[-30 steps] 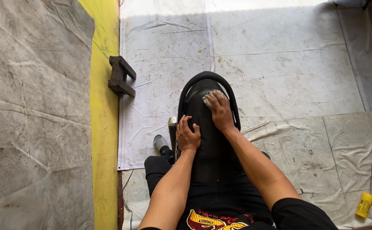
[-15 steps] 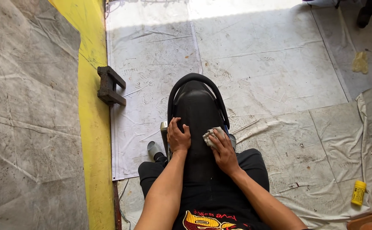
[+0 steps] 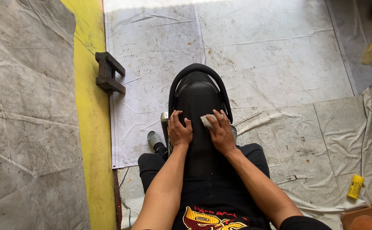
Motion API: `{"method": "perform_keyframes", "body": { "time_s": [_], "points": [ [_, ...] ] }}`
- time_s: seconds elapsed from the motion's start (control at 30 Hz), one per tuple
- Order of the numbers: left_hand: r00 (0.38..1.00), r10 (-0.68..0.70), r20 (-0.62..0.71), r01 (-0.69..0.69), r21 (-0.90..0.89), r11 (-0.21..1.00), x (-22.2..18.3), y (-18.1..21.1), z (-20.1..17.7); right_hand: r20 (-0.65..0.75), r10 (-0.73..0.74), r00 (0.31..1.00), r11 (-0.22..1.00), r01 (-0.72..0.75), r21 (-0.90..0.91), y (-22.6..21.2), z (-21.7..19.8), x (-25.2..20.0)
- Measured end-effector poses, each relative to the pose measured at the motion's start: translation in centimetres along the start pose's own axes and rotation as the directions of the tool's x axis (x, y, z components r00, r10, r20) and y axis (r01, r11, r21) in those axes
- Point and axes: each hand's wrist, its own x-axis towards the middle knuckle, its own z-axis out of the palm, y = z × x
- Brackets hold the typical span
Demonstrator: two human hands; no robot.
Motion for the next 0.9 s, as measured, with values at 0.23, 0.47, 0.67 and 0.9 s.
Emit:
{"method": "perform_keyframes", "body": {
  "time_s": [0.23,0.47,0.67,0.9],
  "points": [
    [0.997,-0.05,0.06,0.05,-0.005,0.999,0.1,0.7,-0.8,-0.118,-0.021,0.993,0.999,0.017,-0.033,0.2,1.6,5.6],
    [0.999,-0.006,0.031,0.006,0.007,1.0,-0.1,0.1,-0.1,-0.066,0.162,0.985,0.98,-0.168,-0.104,1.4,2.6,12.7],
    [1.0,-0.007,0.008,0.008,-0.016,1.0,0.0,0.2,-0.1,0.065,0.197,0.978,0.967,-0.183,-0.178,3.3,4.0,16.0],
    [1.0,0.001,0.0,-0.001,-0.006,1.0,0.3,0.1,0.1,0.015,0.087,0.996,0.973,-0.082,-0.217,3.0,3.8,12.8]
  ]
}}
